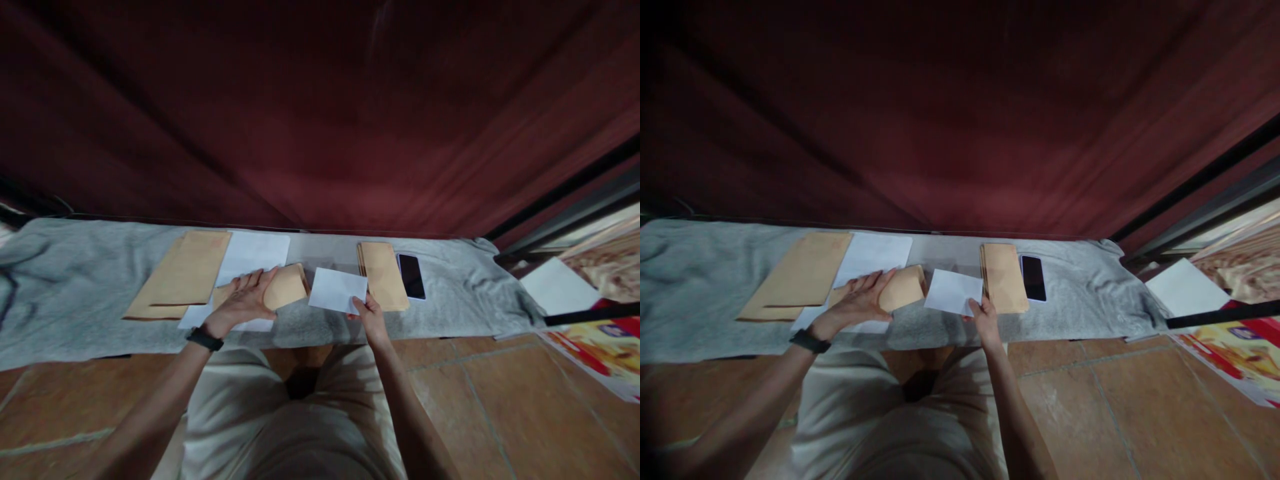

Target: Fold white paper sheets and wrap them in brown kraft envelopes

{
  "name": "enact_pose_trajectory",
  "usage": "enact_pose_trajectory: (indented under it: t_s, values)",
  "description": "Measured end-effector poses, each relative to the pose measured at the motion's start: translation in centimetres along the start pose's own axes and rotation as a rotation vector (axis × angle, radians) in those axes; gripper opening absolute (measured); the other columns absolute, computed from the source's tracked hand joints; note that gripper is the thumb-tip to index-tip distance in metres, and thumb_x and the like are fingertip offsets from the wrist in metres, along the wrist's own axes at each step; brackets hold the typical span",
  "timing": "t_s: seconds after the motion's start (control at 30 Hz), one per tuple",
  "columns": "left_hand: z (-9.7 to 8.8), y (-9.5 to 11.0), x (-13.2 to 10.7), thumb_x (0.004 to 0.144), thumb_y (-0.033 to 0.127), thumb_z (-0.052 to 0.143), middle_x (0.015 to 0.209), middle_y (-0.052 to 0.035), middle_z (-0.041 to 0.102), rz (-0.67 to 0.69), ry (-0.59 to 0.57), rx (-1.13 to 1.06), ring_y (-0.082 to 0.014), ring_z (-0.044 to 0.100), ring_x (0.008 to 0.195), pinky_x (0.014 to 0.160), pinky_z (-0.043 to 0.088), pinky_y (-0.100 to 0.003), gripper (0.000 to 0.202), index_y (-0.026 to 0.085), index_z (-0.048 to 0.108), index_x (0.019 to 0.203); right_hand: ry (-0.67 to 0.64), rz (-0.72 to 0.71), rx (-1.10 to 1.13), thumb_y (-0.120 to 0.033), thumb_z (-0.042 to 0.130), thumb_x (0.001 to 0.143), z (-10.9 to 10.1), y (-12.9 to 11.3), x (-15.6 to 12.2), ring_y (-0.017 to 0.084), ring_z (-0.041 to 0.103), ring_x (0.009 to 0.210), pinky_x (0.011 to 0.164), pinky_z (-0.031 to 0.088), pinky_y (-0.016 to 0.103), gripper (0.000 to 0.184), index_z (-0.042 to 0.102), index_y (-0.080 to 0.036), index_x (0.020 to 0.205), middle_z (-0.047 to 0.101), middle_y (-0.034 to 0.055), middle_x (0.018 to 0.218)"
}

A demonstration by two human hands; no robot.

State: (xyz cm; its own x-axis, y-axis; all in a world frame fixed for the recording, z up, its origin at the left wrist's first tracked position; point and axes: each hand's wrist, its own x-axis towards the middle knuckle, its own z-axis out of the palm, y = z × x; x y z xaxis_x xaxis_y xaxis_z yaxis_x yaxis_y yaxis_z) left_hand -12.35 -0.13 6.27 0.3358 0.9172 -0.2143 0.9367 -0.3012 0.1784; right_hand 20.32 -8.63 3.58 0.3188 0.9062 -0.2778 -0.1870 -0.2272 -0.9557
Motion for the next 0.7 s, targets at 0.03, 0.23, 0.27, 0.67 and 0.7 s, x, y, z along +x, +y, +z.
enact_pose_trajectory:
  t_s: [0.03, 0.23, 0.27, 0.67, 0.7]
  values:
    - [0.0, 0.0, 0.0, 0.059, 0.054, 0.079, 0.159, -0.0181, 0.035, 0.015, 0.026, -0.004, -0.0453, 0.033, 0.143, 0.115, 0.019, -0.062, 0.124, 0.029, 0.014, 0.162, -0.002, 0.001, 0.005, -0.056, 0.075, 0.065, 0.0, 0.0, -0.1, 0.018, 0.061, 0.063, 0.052, 0.055, 0.031, 0.043, 0.069, -0.022, 0.091, 0.070, 0.0013, 0.078]
    - [0.4, 0.8, -0.7, 0.063, 0.048, 0.078, 0.150, -0.0166, 0.043, 0.069, 0.134, -0.037, -0.0412, 0.038, 0.141, 0.120, 0.009, -0.063, 0.120, 0.026, 0.013, 0.162, 0.016, -0.045, 0.006, -0.058, 0.074, 0.068, -0.2, -0.7, 0.0, 0.019, 0.063, 0.071, 0.054, 0.056, 0.030, 0.048, 0.070, -0.022, 0.099, 0.071, 0.0034, 0.089]
    - [0.4, 0.9, -0.9, 0.064, 0.047, 0.078, 0.149, -0.0167, 0.043, 0.075, 0.144, -0.042, -0.0410, 0.038, 0.140, 0.120, 0.009, -0.062, 0.120, 0.025, 0.013, 0.162, 0.025, -0.060, 0.007, -0.058, 0.073, 0.069, -0.1, -0.9, 0.1, 0.020, 0.064, 0.075, 0.055, 0.056, 0.030, 0.048, 0.070, -0.022, 0.101, 0.071, 0.0039, 0.092]
    - [1.8, 1.1, -2.0, 0.066, 0.043, 0.079, 0.149, -0.0162, 0.043, 0.155, 0.271, -0.047, -0.0406, 0.040, 0.139, 0.121, 0.009, -0.063, 0.119, 0.026, 0.011, 0.162, -0.098, -0.196, -0.245, -0.047, 0.067, 0.079, 0.7, -0.9, 1.0, 0.023, 0.064, 0.086, 0.077, 0.054, 0.033, 0.029, 0.075, -0.024, 0.096, 0.074, 0.0018, 0.089]
    - [1.9, 1.0, -2.1, 0.066, 0.043, 0.079, 0.149, -0.0164, 0.043, 0.153, 0.271, -0.043, -0.0405, 0.040, 0.139, 0.121, 0.009, -0.063, 0.119, 0.025, 0.011, 0.162, -0.103, -0.186, -0.265, -0.044, 0.068, 0.078, 0.5, -0.9, 1.2, 0.023, 0.065, 0.086, 0.076, 0.054, 0.033, 0.028, 0.075, -0.024, 0.096, 0.075, 0.0016, 0.090]
